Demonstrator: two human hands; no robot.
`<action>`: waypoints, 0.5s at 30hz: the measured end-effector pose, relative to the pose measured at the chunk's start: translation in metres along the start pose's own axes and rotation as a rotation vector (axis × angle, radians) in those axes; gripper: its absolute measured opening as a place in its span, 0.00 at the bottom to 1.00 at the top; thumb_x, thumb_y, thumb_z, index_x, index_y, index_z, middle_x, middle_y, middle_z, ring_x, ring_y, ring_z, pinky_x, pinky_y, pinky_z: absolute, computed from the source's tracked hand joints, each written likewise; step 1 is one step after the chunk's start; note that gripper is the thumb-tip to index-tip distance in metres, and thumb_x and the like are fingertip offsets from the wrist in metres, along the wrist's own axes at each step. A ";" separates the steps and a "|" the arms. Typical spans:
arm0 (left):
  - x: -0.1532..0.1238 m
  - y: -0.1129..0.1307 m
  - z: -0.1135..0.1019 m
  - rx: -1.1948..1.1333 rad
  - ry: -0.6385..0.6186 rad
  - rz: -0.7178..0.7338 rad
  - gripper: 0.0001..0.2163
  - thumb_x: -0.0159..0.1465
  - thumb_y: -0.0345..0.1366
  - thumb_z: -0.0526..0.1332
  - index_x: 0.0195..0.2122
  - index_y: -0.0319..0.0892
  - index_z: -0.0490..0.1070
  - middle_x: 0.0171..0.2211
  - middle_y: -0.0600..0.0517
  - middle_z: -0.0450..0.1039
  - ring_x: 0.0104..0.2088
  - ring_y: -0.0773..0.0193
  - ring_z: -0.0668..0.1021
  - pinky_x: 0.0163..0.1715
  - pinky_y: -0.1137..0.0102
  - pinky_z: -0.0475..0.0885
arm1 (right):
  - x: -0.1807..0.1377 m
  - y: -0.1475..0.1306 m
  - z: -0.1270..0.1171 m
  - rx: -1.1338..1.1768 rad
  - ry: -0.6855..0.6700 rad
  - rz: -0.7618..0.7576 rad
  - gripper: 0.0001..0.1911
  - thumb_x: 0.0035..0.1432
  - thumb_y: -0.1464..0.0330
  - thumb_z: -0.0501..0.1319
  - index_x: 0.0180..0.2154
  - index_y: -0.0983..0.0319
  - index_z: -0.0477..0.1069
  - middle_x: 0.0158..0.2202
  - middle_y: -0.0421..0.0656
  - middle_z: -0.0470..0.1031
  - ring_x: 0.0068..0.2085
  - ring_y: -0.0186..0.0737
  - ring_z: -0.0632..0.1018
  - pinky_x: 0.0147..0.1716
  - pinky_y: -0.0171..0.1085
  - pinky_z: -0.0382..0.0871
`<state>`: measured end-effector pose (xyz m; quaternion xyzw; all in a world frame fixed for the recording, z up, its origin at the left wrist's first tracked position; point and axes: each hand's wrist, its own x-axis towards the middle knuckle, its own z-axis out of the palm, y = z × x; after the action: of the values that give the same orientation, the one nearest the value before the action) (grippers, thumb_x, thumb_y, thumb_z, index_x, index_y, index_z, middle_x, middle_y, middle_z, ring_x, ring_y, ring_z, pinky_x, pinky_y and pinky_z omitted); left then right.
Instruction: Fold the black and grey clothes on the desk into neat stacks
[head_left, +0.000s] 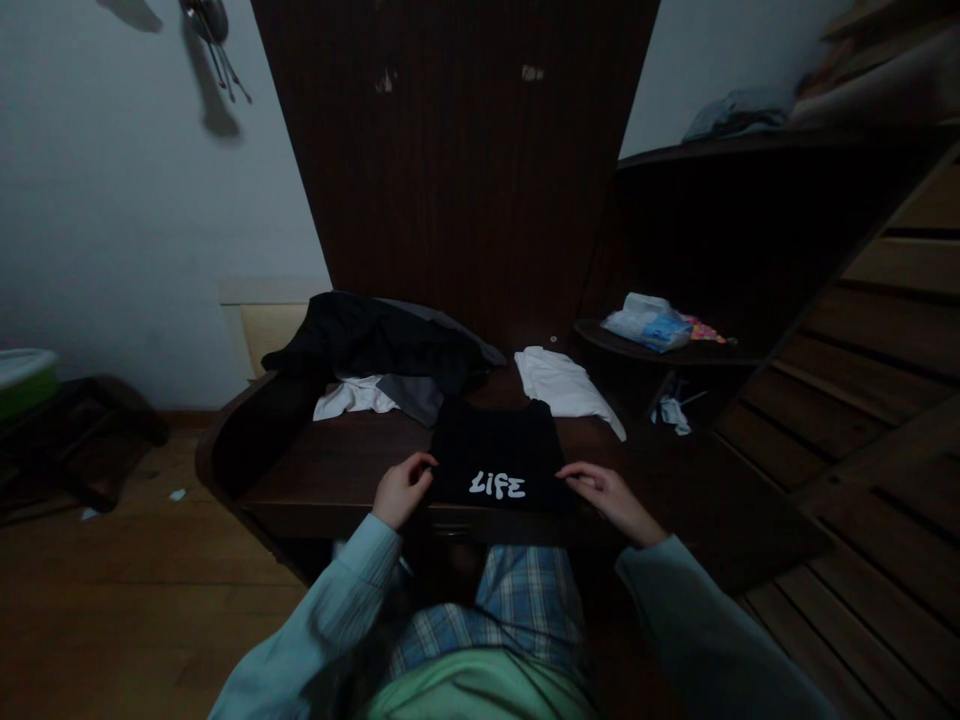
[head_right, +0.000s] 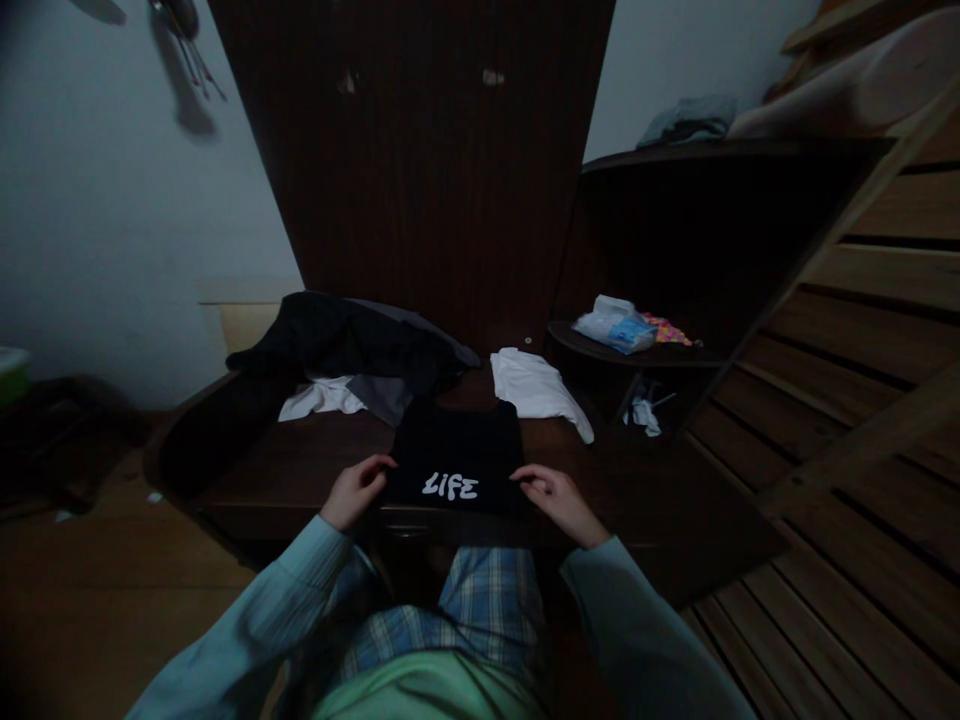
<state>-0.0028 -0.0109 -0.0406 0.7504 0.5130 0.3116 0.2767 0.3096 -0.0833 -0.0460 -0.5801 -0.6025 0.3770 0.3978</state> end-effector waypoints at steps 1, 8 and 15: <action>0.000 0.000 0.002 0.023 0.031 -0.018 0.09 0.54 0.35 0.53 0.34 0.42 0.69 0.17 0.58 0.61 0.21 0.68 0.66 0.23 0.74 0.59 | 0.001 0.001 0.000 0.032 0.020 0.017 0.18 0.46 0.56 0.57 0.33 0.63 0.69 0.12 0.31 0.53 0.15 0.27 0.58 0.14 0.29 0.51; 0.014 0.004 0.003 0.051 0.192 -0.085 0.22 0.54 0.46 0.56 0.46 0.38 0.63 0.37 0.44 0.70 0.39 0.57 0.72 0.40 0.66 0.64 | 0.010 0.010 0.003 0.079 0.377 0.041 0.26 0.41 0.51 0.57 0.38 0.62 0.66 0.22 0.40 0.69 0.24 0.36 0.72 0.22 0.35 0.65; 0.034 0.023 0.008 0.117 -0.011 -0.212 0.29 0.52 0.46 0.59 0.53 0.38 0.57 0.41 0.40 0.71 0.43 0.48 0.73 0.40 0.63 0.65 | 0.025 -0.023 0.022 -0.675 0.315 0.209 0.20 0.49 0.53 0.54 0.33 0.63 0.68 0.29 0.51 0.73 0.33 0.47 0.74 0.31 0.40 0.63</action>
<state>0.0269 0.0132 -0.0224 0.7084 0.6053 0.2462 0.2667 0.2802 -0.0593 -0.0323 -0.7876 -0.5618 0.1021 0.2315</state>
